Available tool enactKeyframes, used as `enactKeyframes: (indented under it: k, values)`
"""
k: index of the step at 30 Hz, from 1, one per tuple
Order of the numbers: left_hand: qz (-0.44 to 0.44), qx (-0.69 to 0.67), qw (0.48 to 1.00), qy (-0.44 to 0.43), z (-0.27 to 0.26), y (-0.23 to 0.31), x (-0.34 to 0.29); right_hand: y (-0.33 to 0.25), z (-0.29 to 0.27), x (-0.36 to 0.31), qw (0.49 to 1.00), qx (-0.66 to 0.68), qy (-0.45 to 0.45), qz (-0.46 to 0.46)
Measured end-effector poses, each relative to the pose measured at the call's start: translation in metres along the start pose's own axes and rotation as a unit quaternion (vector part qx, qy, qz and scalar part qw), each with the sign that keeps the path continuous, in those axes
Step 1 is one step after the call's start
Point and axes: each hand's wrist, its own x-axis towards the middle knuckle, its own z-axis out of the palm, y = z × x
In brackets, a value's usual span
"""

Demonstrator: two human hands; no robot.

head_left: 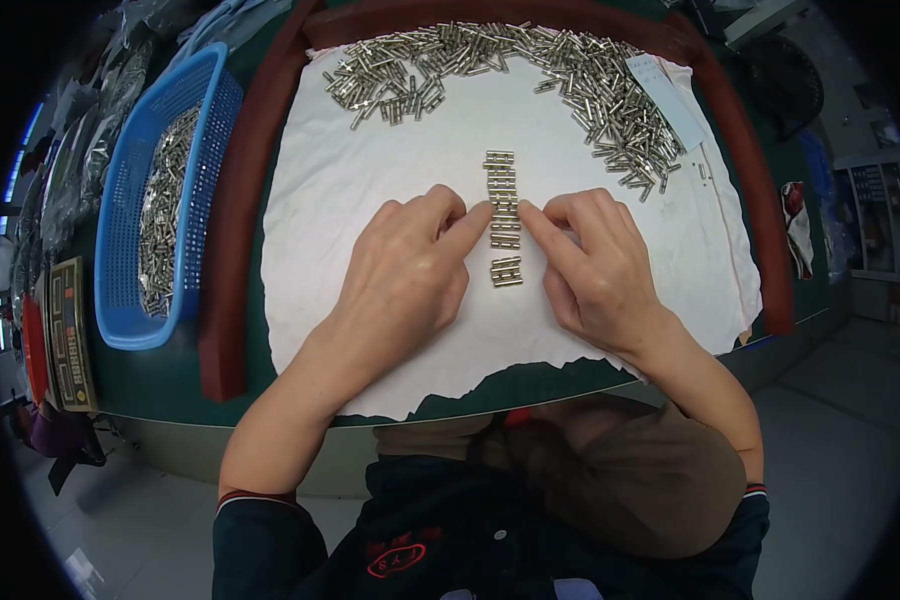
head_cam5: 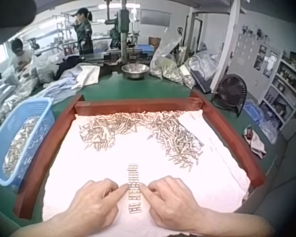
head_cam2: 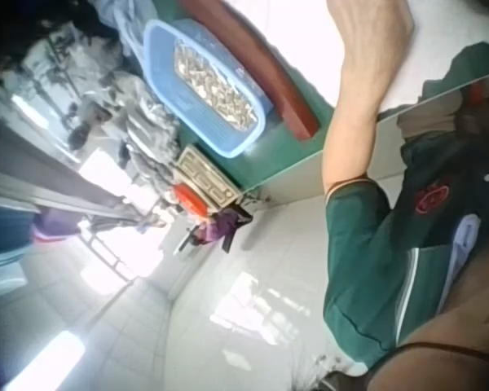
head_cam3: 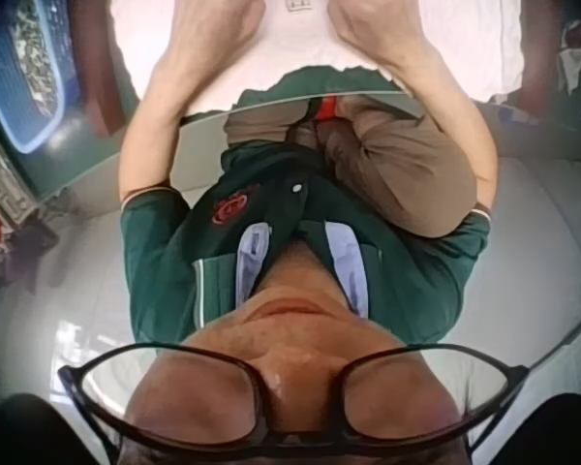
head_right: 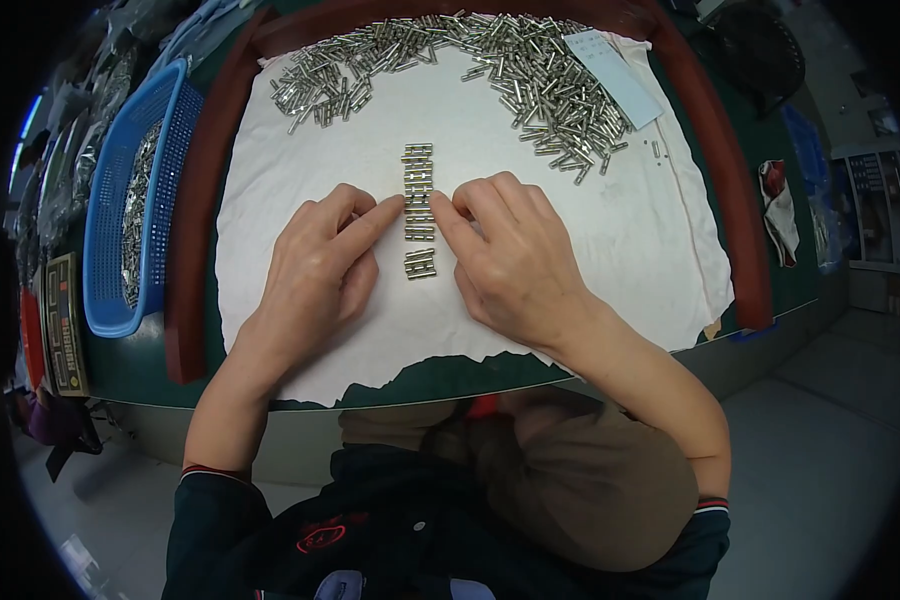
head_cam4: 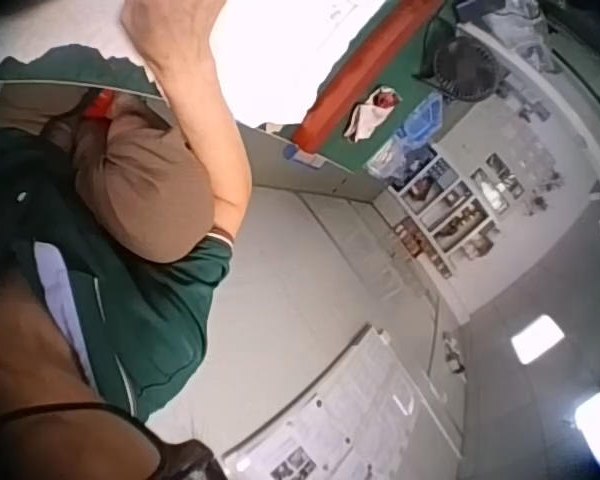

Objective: Manually arranging and aligning small metal links to assemble watch bands on a workbench.

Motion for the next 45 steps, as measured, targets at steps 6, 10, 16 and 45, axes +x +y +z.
enactKeyframes:
  k: [6, 10, 16, 45]
  values:
    - [-0.004, 0.004, 1.0, -0.025, 0.0, 0.0, -0.001, 0.0, 0.0, -0.001, 1.0, 0.01, -0.013, -0.016]
    - [0.001, -0.002, 1.0, -0.024, -0.001, 0.0, -0.001, 0.001, -0.002, -0.001, 1.0, 0.008, -0.014, -0.021]
    - [0.014, -0.007, 1.0, -0.016, 0.0, -0.001, -0.002, 0.002, 0.0, -0.003, 0.999, 0.01, -0.01, -0.035]
    - [-0.015, 0.017, 0.999, 0.032, 0.01, -0.005, 0.005, 0.002, 0.005, 0.003, 0.999, -0.01, -0.022, 0.038]
